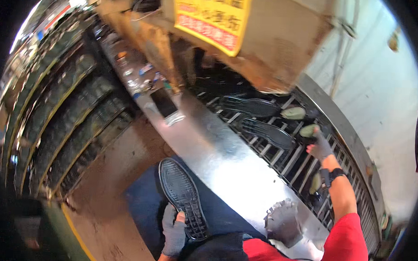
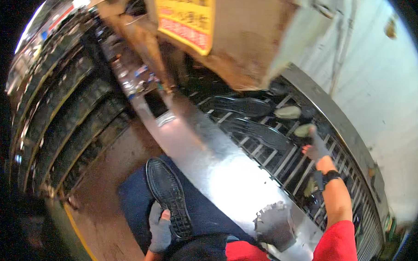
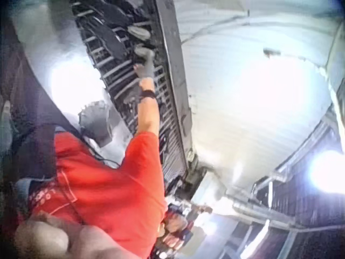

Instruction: Polishing and inspecting black leather loafers at a shoe manufacturing station.

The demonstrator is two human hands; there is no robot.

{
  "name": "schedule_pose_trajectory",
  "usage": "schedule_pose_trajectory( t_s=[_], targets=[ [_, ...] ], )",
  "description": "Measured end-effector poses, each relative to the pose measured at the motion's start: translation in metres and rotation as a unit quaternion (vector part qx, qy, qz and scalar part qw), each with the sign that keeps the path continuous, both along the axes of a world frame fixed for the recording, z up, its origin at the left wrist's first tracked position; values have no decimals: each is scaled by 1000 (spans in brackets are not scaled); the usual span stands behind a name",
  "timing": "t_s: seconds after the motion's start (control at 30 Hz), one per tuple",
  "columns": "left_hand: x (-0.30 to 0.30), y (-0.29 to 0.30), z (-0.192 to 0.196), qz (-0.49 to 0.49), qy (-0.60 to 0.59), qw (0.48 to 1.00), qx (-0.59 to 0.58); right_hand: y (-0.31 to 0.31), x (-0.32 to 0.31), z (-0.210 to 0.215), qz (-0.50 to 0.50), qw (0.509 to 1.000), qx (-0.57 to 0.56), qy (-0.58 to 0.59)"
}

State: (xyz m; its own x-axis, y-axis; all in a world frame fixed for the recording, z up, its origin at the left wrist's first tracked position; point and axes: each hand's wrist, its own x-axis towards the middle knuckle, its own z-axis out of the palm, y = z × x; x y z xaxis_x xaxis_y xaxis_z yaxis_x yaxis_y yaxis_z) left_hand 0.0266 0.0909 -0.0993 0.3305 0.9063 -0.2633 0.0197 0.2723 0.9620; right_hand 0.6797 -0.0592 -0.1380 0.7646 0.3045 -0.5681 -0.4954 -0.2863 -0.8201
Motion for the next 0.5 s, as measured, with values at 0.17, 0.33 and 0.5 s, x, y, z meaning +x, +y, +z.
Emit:
schedule_pose_trajectory(
  t_s=[0.17,0.33,0.5],
  targets=[
    [-33,-22,-51,10,13,986,-166,38,10,0,193,976,95,44],
    [-23,-19,22,29,143,985,-95,-22,-39,26,132,960,127,-210],
    [-38,2,41,71,104,975,181,-36,-70,-31,316,935,125,-99]
  ],
)
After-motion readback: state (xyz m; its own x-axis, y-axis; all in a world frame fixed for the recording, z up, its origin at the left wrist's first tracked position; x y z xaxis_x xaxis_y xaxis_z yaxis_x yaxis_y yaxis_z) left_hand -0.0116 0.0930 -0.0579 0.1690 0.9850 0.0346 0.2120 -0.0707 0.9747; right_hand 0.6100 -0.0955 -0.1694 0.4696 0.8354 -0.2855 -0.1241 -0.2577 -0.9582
